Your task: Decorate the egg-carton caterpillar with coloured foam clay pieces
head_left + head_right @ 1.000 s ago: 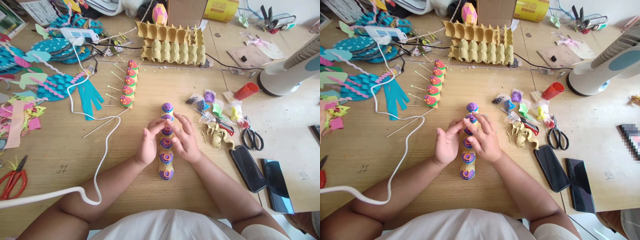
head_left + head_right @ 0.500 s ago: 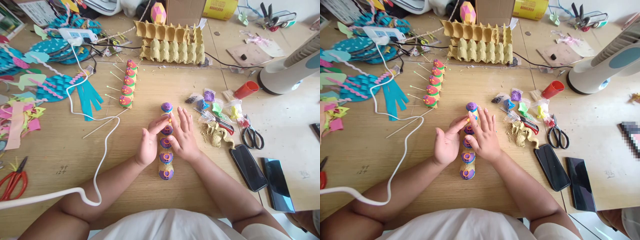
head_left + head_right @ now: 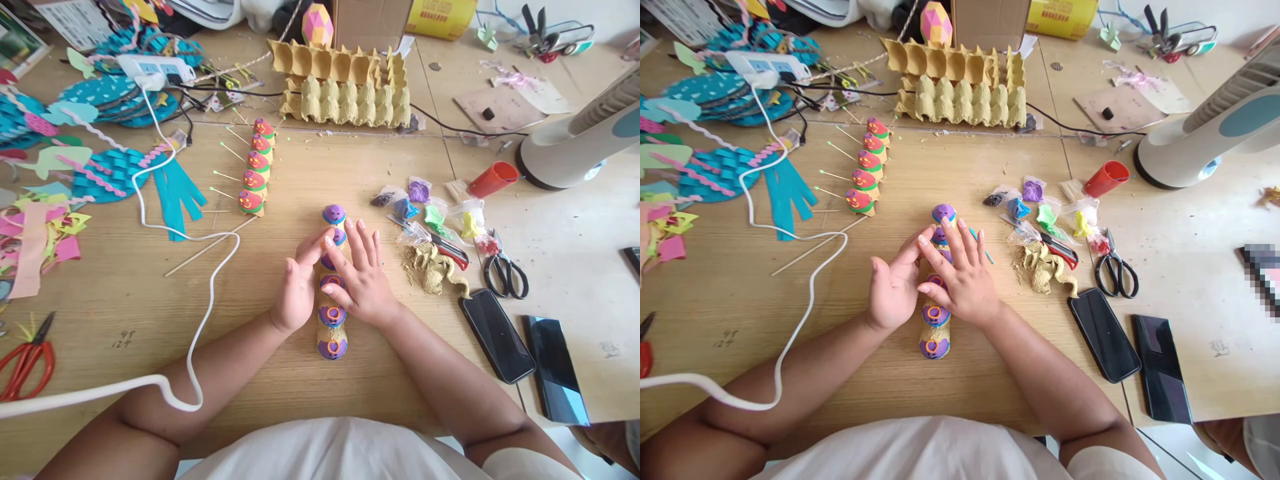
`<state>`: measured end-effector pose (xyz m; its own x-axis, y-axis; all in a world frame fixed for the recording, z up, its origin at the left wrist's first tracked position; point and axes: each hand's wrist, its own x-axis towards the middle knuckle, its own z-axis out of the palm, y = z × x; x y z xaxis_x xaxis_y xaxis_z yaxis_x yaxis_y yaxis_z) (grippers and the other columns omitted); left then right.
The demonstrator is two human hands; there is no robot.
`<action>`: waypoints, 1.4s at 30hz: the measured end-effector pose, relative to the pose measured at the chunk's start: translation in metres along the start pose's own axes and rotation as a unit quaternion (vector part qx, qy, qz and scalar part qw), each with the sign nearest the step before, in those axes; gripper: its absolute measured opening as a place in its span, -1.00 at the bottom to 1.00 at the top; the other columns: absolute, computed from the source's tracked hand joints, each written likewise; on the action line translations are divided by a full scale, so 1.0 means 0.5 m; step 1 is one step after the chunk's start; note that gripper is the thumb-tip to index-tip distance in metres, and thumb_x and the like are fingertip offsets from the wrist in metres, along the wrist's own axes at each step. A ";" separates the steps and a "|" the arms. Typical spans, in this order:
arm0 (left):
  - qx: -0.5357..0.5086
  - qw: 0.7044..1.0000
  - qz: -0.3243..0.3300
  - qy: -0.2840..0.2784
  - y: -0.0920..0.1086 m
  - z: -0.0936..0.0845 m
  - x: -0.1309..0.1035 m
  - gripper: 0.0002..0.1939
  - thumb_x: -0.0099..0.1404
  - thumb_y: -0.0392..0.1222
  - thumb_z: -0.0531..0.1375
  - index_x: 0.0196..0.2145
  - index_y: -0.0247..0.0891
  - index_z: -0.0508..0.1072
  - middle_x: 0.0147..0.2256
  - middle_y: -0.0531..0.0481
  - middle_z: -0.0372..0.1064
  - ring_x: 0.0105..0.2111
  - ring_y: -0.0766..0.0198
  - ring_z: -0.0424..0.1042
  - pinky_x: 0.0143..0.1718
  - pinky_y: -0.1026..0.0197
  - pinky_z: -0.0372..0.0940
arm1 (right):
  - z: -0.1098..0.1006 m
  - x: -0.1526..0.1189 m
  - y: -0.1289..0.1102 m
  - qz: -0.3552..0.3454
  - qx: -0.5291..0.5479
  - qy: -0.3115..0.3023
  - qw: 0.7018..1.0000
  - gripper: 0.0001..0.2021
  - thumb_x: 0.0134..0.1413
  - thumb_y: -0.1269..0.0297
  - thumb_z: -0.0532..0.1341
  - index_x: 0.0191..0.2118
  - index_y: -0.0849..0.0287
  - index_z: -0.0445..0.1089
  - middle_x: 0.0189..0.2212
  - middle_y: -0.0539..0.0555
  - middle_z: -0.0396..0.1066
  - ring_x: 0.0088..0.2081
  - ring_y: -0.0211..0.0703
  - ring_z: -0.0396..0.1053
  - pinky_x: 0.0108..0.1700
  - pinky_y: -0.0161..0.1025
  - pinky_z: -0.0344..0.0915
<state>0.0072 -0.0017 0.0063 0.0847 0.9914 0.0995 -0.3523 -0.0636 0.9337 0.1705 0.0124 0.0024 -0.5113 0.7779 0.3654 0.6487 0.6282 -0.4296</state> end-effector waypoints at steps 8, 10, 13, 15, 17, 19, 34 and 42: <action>0.054 0.998 0.038 -0.014 -0.017 -0.005 -0.010 -0.13 0.40 0.54 -0.21 0.22 -0.01 0.54 0.35 -0.09 0.32 0.45 -0.06 0.12 0.49 -0.19 0.05 | 0.001 0.000 0.014 0.049 0.016 0.018 0.999 -0.21 0.39 -0.22 0.04 0.57 -0.05 -0.16 0.59 0.25 -0.26 0.58 0.37 -0.29 0.48 0.51 -0.28; 0.061 0.997 0.052 -0.021 -0.022 -0.009 -0.010 -0.15 0.44 0.49 -0.25 0.23 -0.01 0.54 0.35 -0.09 0.32 0.45 -0.05 0.12 0.48 -0.19 0.06 | 0.001 -0.001 0.018 0.045 0.016 0.023 0.999 -0.20 0.39 -0.21 0.04 0.57 -0.06 -0.21 0.60 0.23 -0.29 0.58 0.36 -0.30 0.49 0.48 -0.28; 0.093 0.993 0.074 -0.025 -0.023 -0.016 -0.007 -0.19 0.48 0.43 -0.27 0.24 0.03 0.53 0.33 -0.05 0.35 0.45 -0.01 0.11 0.49 -0.17 0.03 | 0.001 -0.001 0.018 0.041 0.004 0.024 0.999 -0.20 0.41 -0.19 0.01 0.58 -0.05 -0.28 0.60 0.21 -0.34 0.59 0.34 -0.31 0.50 0.44 -0.27; 0.144 0.985 0.096 -0.025 -0.021 -0.020 -0.005 -0.31 0.52 0.37 -0.17 0.24 0.05 0.52 0.30 -0.04 0.39 0.44 0.04 0.14 0.50 -0.14 0.02 | 0.000 -0.001 0.016 0.041 -0.013 0.018 0.999 -0.20 0.43 -0.17 -0.01 0.58 -0.03 -0.33 0.61 0.22 -0.38 0.59 0.34 -0.33 0.50 0.44 -0.25; 0.204 0.971 0.124 -0.016 -0.017 -0.022 -0.002 -0.55 0.53 0.18 0.08 0.21 0.05 0.53 0.25 -0.04 0.44 0.39 0.06 0.21 0.48 -0.11 0.04 | 0.000 0.000 0.012 0.038 -0.028 0.009 0.999 -0.20 0.44 -0.15 -0.01 0.59 -0.01 -0.35 0.61 0.22 -0.40 0.59 0.33 -0.35 0.50 0.43 -0.25; 0.217 0.967 0.132 0.026 -0.015 -0.021 0.002 -0.70 0.48 0.01 0.23 0.10 0.02 0.60 0.16 -0.06 0.50 0.28 0.09 0.33 0.41 -0.07 0.15 | 0.000 0.001 0.009 0.031 -0.035 0.001 0.999 -0.22 0.45 -0.12 0.00 0.59 -0.03 -0.35 0.61 0.21 -0.39 0.59 0.32 -0.35 0.51 0.41 -0.22; 0.180 0.980 0.043 0.071 -0.007 -0.008 0.007 -0.71 0.55 0.00 0.12 -0.11 -0.11 0.61 -0.04 -0.07 0.51 0.04 0.18 0.46 0.15 0.12 0.33 | -0.001 0.005 0.026 -0.013 0.040 0.111 0.993 -0.34 0.43 0.01 0.11 0.53 -0.14 -0.04 0.54 0.16 -0.07 0.53 0.25 0.00 0.48 0.33 0.09; 0.164 0.985 0.055 -0.005 -0.009 -0.016 -0.001 -0.77 0.48 0.03 0.23 -0.16 -0.07 0.65 0.01 -0.10 0.46 0.15 0.07 0.39 0.27 -0.05 0.28 | 0.005 0.008 0.035 -0.074 0.030 0.171 0.982 -0.64 0.37 0.07 0.23 0.22 -0.19 0.43 0.39 0.10 0.24 0.41 0.20 0.21 0.39 0.32 0.23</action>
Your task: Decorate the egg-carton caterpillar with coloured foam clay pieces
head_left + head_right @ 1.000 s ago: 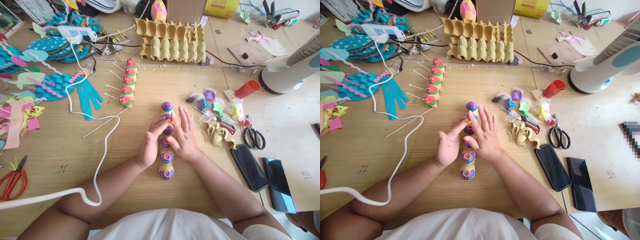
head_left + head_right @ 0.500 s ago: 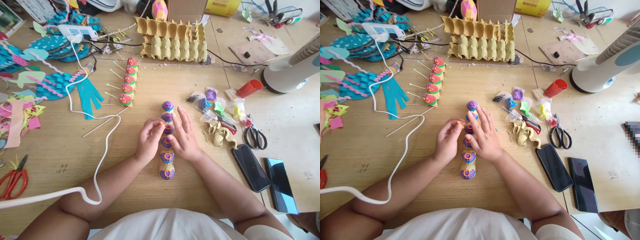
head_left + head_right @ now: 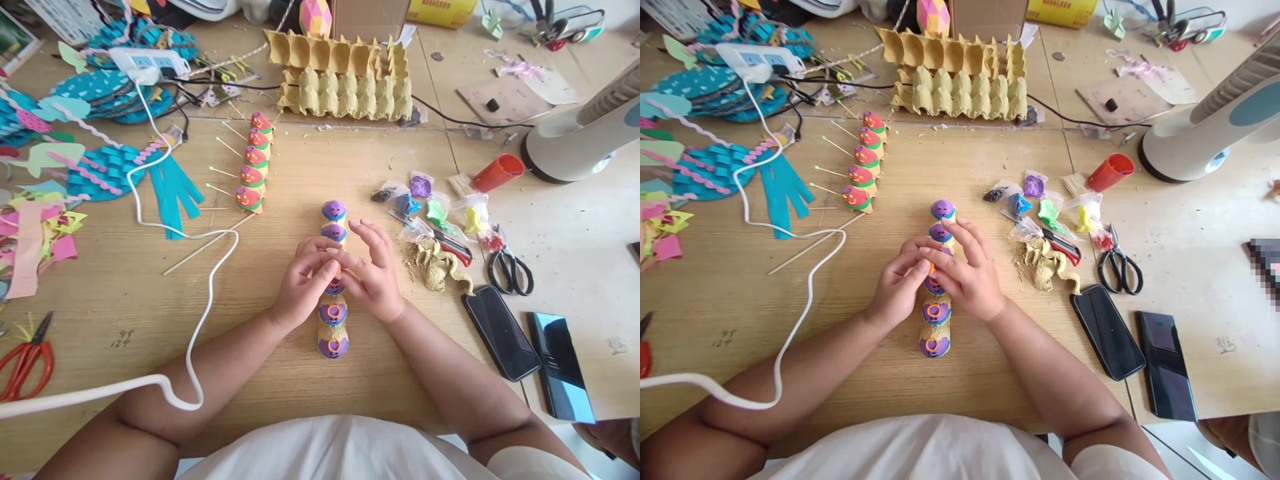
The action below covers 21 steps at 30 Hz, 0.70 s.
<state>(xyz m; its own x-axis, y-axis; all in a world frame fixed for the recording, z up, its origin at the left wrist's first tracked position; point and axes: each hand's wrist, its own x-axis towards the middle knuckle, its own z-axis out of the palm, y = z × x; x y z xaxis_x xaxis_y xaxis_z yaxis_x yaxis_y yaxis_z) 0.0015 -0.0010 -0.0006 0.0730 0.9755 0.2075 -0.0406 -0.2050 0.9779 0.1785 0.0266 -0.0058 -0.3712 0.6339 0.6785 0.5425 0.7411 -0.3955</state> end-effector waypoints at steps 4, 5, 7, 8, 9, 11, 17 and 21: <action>-0.035 0.999 0.007 -0.008 -0.005 -0.002 -0.001 -0.75 0.49 0.02 0.20 -0.17 -0.05 0.67 0.02 -0.10 0.45 0.16 0.05 0.39 0.30 -0.11 0.26 | -0.007 0.009 -0.008 -0.029 0.022 0.040 0.999 -0.74 0.37 0.21 0.23 0.12 -0.10 0.48 0.27 0.11 0.35 0.30 0.12 0.32 0.31 0.23 0.33; -0.036 0.999 0.006 -0.005 -0.006 -0.002 -0.001 -0.75 0.49 0.01 0.20 -0.18 -0.05 0.67 0.01 -0.10 0.44 0.16 0.05 0.39 0.31 -0.12 0.26 | -0.009 0.011 -0.011 -0.030 0.025 0.043 0.998 -0.75 0.37 0.23 0.23 0.10 -0.09 0.49 0.25 0.12 0.36 0.28 0.11 0.34 0.29 0.22 0.35; -0.029 1.000 0.008 0.002 -0.007 -0.003 -0.001 -0.75 0.49 0.01 0.20 -0.19 -0.05 0.68 0.01 -0.11 0.43 0.16 0.04 0.39 0.30 -0.13 0.26 | -0.011 0.014 -0.014 -0.031 0.027 0.045 0.998 -0.75 0.36 0.25 0.23 0.10 -0.08 0.48 0.22 0.12 0.38 0.25 0.10 0.37 0.26 0.21 0.37; -0.022 1.000 0.011 0.000 -0.008 -0.004 -0.001 -0.75 0.48 0.03 0.21 -0.18 -0.05 0.67 0.01 -0.12 0.43 0.16 0.03 0.38 0.30 -0.13 0.26 | -0.012 0.015 -0.014 -0.031 0.027 0.046 0.998 -0.75 0.36 0.24 0.23 0.09 -0.08 0.48 0.22 0.12 0.38 0.23 0.11 0.38 0.25 0.21 0.38; -0.015 1.000 0.016 -0.004 -0.007 -0.005 -0.001 -0.75 0.47 0.05 0.22 -0.16 -0.05 0.67 0.02 -0.12 0.42 0.17 0.02 0.37 0.30 -0.14 0.27 | -0.012 0.015 -0.014 -0.030 0.026 0.047 0.998 -0.75 0.35 0.25 0.24 0.09 -0.08 0.49 0.21 0.12 0.38 0.22 0.11 0.39 0.24 0.21 0.38; 0.001 0.999 0.029 -0.013 -0.006 -0.006 -0.001 -0.76 0.43 0.08 0.27 -0.12 -0.04 0.66 0.05 -0.13 0.41 0.19 0.01 0.35 0.29 -0.13 0.28 | -0.012 0.015 -0.014 -0.028 0.022 0.049 0.998 -0.75 0.34 0.27 0.26 0.08 -0.08 0.50 0.21 0.12 0.38 0.21 0.11 0.39 0.22 0.20 0.39; 0.025 0.999 0.033 0.009 0.003 -0.003 0.001 -0.85 0.42 -0.04 0.31 -0.13 -0.03 0.66 0.00 -0.10 0.43 0.16 0.07 0.36 0.29 -0.05 0.30 | -0.010 0.016 -0.017 -0.019 0.038 0.040 0.998 -0.61 0.29 0.31 0.28 0.19 -0.09 0.43 0.22 0.14 0.38 0.22 0.11 0.39 0.24 0.21 0.36; 0.021 0.999 0.020 0.022 0.009 -0.001 0.001 -0.85 0.44 -0.02 0.28 -0.22 -0.03 0.66 -0.01 -0.09 0.45 0.15 0.09 0.37 0.32 -0.05 0.26 | -0.011 0.019 -0.022 0.005 0.069 0.032 0.997 -0.51 0.28 0.25 0.30 0.29 -0.10 0.33 0.18 0.14 0.42 0.22 0.12 0.39 0.25 0.21 0.37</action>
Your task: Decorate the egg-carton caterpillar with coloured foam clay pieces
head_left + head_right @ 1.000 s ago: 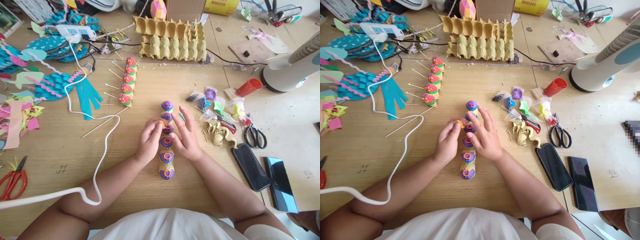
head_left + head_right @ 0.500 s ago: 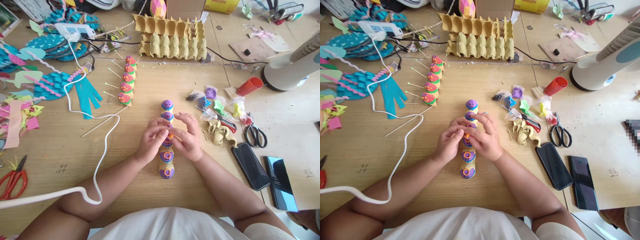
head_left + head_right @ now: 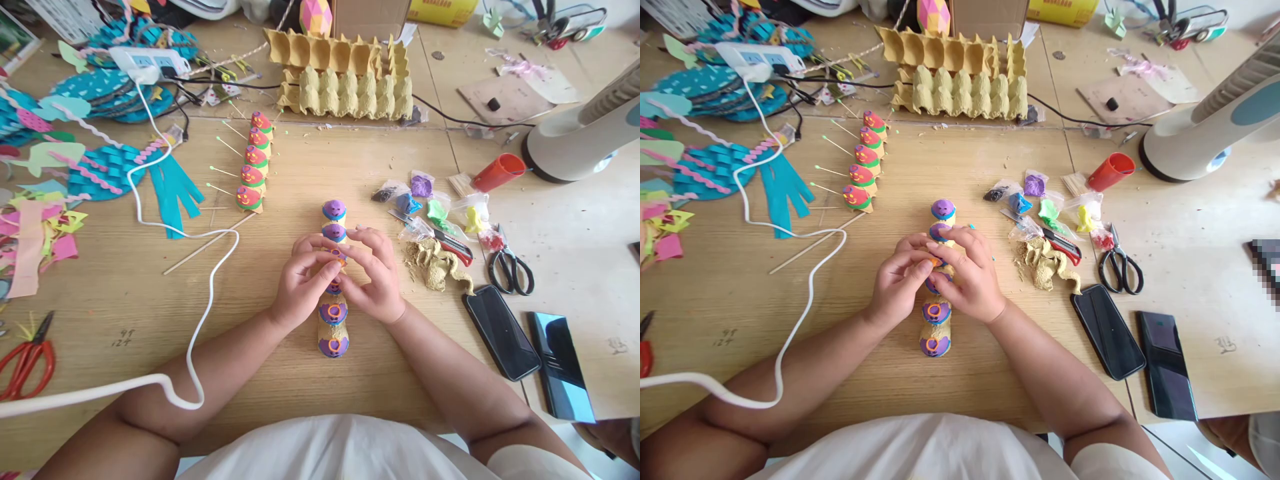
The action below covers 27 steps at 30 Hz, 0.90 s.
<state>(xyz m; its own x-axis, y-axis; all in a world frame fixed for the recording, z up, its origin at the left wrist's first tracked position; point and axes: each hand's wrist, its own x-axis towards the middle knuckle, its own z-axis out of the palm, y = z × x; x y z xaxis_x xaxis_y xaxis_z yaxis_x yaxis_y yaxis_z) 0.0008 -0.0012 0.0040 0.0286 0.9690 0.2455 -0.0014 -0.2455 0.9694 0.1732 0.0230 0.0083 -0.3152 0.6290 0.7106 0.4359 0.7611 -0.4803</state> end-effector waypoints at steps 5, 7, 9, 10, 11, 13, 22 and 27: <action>0.033 0.999 0.021 -0.009 -0.003 0.000 -0.001 -0.55 0.54 0.14 0.05 -0.17 -0.04 0.70 0.03 -0.10 0.50 0.21 0.02 0.33 0.39 -0.15 0.16 | -0.005 -0.002 0.001 0.003 0.013 0.011 1.000 -0.78 0.30 0.23 0.30 0.03 -0.08 0.49 0.10 0.11 0.43 0.18 0.10 0.41 0.23 0.20 0.39; 0.028 0.999 0.020 -0.005 -0.009 0.001 -0.001 -0.37 0.57 0.21 -0.15 -0.08 -0.02 0.69 0.08 -0.09 0.51 0.26 0.02 0.29 0.43 -0.17 0.10 | -0.009 -0.004 0.002 0.017 0.004 0.015 1.000 -0.81 0.32 0.21 0.27 0.01 -0.07 0.51 0.09 0.12 0.42 0.16 0.11 0.42 0.22 0.21 0.40; 0.012 1.000 0.004 0.001 -0.014 0.002 -0.001 -0.26 0.57 0.24 -0.27 -0.01 0.00 0.67 0.13 -0.06 0.49 0.32 0.04 0.25 0.47 -0.16 0.05 | -0.011 -0.005 0.003 0.030 -0.006 0.018 0.999 -0.79 0.35 0.20 0.25 0.04 -0.06 0.52 0.08 0.13 0.42 0.15 0.12 0.42 0.20 0.22 0.41; 0.004 1.000 -0.004 0.002 -0.016 0.002 -0.001 -0.24 0.57 0.24 -0.30 0.01 0.01 0.67 0.15 -0.04 0.49 0.34 0.05 0.23 0.49 -0.15 0.02 | -0.012 -0.005 0.004 0.033 -0.012 0.019 0.999 -0.77 0.36 0.19 0.23 0.06 -0.06 0.52 0.08 0.14 0.42 0.15 0.12 0.42 0.19 0.22 0.41; -0.004 1.000 -0.007 0.002 -0.017 0.002 -0.001 -0.23 0.57 0.24 -0.32 0.01 0.02 0.67 0.17 -0.02 0.48 0.37 0.06 0.21 0.51 -0.15 -0.01 | -0.012 -0.006 0.005 0.033 -0.017 0.021 0.999 -0.75 0.37 0.20 0.22 0.09 -0.08 0.52 0.08 0.14 0.42 0.14 0.11 0.42 0.18 0.22 0.42; -0.016 1.000 -0.003 -0.008 -0.017 0.001 -0.001 -0.22 0.56 0.24 -0.33 0.01 0.04 0.67 0.19 0.02 0.48 0.40 0.08 0.18 0.54 -0.15 -0.06 | -0.010 -0.006 0.007 0.024 -0.027 0.022 0.999 -0.70 0.37 0.21 0.21 0.14 -0.13 0.50 0.11 0.13 0.40 0.15 0.11 0.42 0.18 0.21 0.41; -0.054 0.996 -0.027 -0.060 -0.012 0.001 -0.002 -0.17 0.49 0.40 -0.35 0.09 0.08 0.61 0.33 0.10 0.36 0.53 0.12 -0.09 0.58 -0.15 -0.16 | 0.005 -0.017 0.015 0.007 -0.050 -0.032 0.998 -0.68 0.31 0.13 0.28 0.15 -0.25 0.52 0.31 0.07 0.29 0.28 0.16 0.32 0.28 0.29 0.30; -0.032 0.994 0.014 -0.100 -0.011 0.001 -0.009 -0.18 0.49 0.40 -0.34 0.19 0.10 0.56 0.40 0.12 0.26 0.56 0.09 -0.22 0.60 -0.16 -0.42 | -0.002 -0.020 0.013 0.009 -0.049 -0.006 0.999 -0.69 0.33 0.10 0.27 0.15 -0.27 0.50 0.30 0.07 0.28 0.27 0.15 0.33 0.29 0.29 0.31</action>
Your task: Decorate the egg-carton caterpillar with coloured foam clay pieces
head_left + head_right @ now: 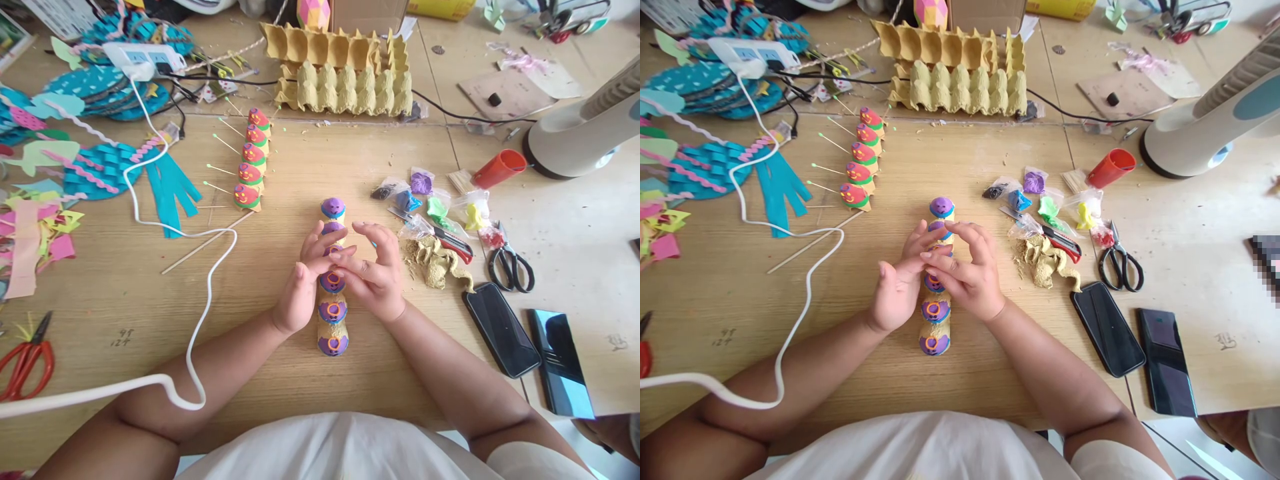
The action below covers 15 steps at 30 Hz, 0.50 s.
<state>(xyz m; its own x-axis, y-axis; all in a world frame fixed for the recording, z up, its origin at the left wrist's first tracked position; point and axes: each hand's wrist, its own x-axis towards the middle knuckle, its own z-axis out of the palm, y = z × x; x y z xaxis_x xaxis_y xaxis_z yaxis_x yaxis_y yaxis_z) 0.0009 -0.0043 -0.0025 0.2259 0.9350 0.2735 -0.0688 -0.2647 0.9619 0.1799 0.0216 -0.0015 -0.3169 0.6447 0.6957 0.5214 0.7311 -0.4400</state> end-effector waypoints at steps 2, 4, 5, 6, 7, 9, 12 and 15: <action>0.023 0.999 0.024 -0.014 0.002 0.001 -0.003 -0.20 0.48 0.41 -0.32 0.23 0.12 0.52 0.41 0.12 0.24 0.57 0.06 -0.24 0.59 -0.17 -0.51 | -0.001 0.002 -0.004 0.027 0.016 0.020 0.999 -0.59 0.35 0.08 0.25 0.27 -0.23 0.39 0.30 0.13 0.27 0.30 0.18 0.32 0.30 0.28 0.32; 0.037 0.999 0.026 -0.008 0.004 0.002 -0.003 -0.18 0.47 0.42 -0.33 0.23 0.12 0.52 0.41 0.11 0.25 0.57 0.05 -0.25 0.59 -0.19 -0.48 | 0.002 0.004 -0.005 0.074 0.042 0.028 0.996 -0.45 0.35 -0.03 0.22 0.38 -0.15 0.25 0.30 0.20 0.26 0.34 0.22 0.28 0.35 0.30 0.29; 0.039 0.999 0.022 -0.001 0.005 0.002 -0.003 -0.17 0.47 0.42 -0.34 0.22 0.12 0.53 0.40 0.10 0.26 0.57 0.05 -0.25 0.59 -0.21 -0.45 | 0.004 0.004 -0.004 0.099 0.057 0.028 0.993 -0.40 0.34 -0.07 0.22 0.41 -0.11 0.20 0.31 0.22 0.25 0.37 0.23 0.24 0.38 0.31 0.26; 0.040 0.999 0.017 0.006 0.006 0.002 -0.003 -0.15 0.46 0.42 -0.36 0.21 0.11 0.54 0.39 0.09 0.28 0.57 0.05 -0.25 0.59 -0.22 -0.43 | 0.007 0.004 -0.002 0.121 0.074 0.030 0.989 -0.37 0.34 -0.10 0.21 0.42 -0.09 0.17 0.33 0.23 0.24 0.40 0.23 0.21 0.40 0.31 0.22; 0.040 0.999 0.014 0.010 0.006 0.001 -0.002 -0.14 0.46 0.42 -0.37 0.21 0.10 0.54 0.39 0.09 0.28 0.57 0.06 -0.23 0.59 -0.22 -0.42 | 0.009 0.003 0.002 0.140 0.088 0.032 0.986 -0.36 0.34 -0.12 0.20 0.43 -0.07 0.15 0.34 0.24 0.22 0.42 0.22 0.18 0.42 0.31 0.20; 0.037 0.999 0.012 0.012 0.006 0.000 -0.002 -0.14 0.46 0.42 -0.38 0.21 0.11 0.55 0.39 0.10 0.29 0.57 0.07 -0.22 0.59 -0.20 -0.43 | 0.014 0.001 0.009 0.169 0.110 0.037 0.979 -0.38 0.37 -0.11 0.16 0.43 -0.06 0.12 0.39 0.24 0.16 0.46 0.18 0.12 0.44 0.27 0.19; 0.028 1.000 0.010 0.009 0.006 0.000 -0.002 -0.16 0.47 0.42 -0.36 0.20 0.11 0.56 0.40 0.12 0.27 0.57 0.07 -0.24 0.59 -0.18 -0.44 | 0.017 -0.001 0.015 0.180 0.122 0.039 0.975 -0.37 0.40 -0.12 0.12 0.46 -0.06 0.06 0.44 0.24 0.08 0.50 0.15 0.06 0.45 0.24 0.19; 0.016 1.000 -0.003 0.011 0.007 0.003 -0.003 -0.15 0.45 0.46 -0.32 0.16 0.09 0.59 0.39 0.07 0.28 0.57 0.04 -0.25 0.59 -0.19 -0.40 | 0.012 0.000 0.009 0.151 0.102 0.002 0.983 -0.24 0.32 -0.20 0.18 0.48 -0.04 0.01 0.47 0.26 0.03 0.52 0.22 0.00 0.46 0.30 0.13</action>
<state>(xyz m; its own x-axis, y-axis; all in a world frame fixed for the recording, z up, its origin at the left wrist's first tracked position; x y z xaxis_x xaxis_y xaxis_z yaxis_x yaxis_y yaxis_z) 0.0017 -0.0068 0.0004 0.2055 0.9415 0.2670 -0.0356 -0.2655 0.9635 0.1777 0.0263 -0.0068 -0.1687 0.8382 0.5186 0.4205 0.5370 -0.7313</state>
